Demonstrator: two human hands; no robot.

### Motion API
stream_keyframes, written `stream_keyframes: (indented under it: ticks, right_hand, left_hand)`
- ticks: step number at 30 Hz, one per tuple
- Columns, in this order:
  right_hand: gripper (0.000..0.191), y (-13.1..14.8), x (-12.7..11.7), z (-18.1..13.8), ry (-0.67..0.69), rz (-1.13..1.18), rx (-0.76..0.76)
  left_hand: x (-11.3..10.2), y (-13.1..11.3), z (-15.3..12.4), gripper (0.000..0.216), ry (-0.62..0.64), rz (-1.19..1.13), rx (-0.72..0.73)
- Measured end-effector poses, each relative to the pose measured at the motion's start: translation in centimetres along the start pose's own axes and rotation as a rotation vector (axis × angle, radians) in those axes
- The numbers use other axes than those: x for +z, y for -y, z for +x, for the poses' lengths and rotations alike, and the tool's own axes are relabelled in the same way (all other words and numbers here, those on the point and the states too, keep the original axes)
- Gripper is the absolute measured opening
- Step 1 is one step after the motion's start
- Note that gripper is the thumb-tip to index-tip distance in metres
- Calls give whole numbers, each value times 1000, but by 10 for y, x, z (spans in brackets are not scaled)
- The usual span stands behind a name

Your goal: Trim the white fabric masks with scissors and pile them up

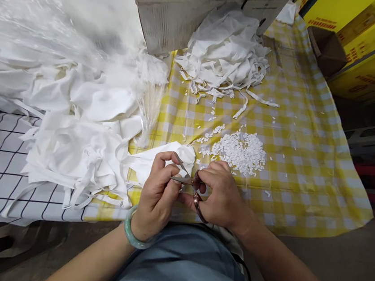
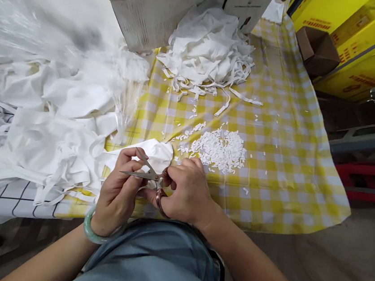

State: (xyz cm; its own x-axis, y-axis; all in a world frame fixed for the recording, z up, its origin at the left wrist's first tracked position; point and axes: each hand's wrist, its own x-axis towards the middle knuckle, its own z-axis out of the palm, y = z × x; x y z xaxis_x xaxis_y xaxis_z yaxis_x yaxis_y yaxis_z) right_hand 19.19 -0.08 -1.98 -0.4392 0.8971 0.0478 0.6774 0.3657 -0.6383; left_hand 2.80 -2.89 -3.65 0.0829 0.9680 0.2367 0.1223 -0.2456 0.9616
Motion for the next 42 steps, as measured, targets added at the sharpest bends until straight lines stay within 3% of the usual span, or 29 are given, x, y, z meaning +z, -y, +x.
stream_keyframes:
  ticks: [13, 20, 28, 32, 34, 36, 39, 42]
  right_hand:
    - [42, -9, 4, -4, -39, -44, -4]
    - [44, -24, -5, -19, -100, -94, 50]
    - [52, -50, -16, -45, -107, -125, 254]
    - [58, -58, -18, -46, -34, 62, 423]
    - [51, -59, -23, -44, -42, 119, 471]
    - [39, -57, -29, -41, -107, 86, 426]
    - [52, -50, -28, -33, -146, 7, 230]
    - [57, -37, -6, -20, -42, -12, 3]
  left_hand:
    - [5, 4, 1, 21, -6, 37, 45]
    - [21, 4, 11, 23, 89, 59, 46]
    - [52, 10, 26, 24, 221, -15, -33]
    - [56, 14, 27, 26, 241, -66, -118]
    - [50, 12, 26, 27, 238, -70, -159]
    - [34, 7, 22, 27, 247, -41, -188]
    - [-8, 3, 12, 27, 203, 118, -169]
    - [-51, 10, -6, 21, 69, 443, -109]
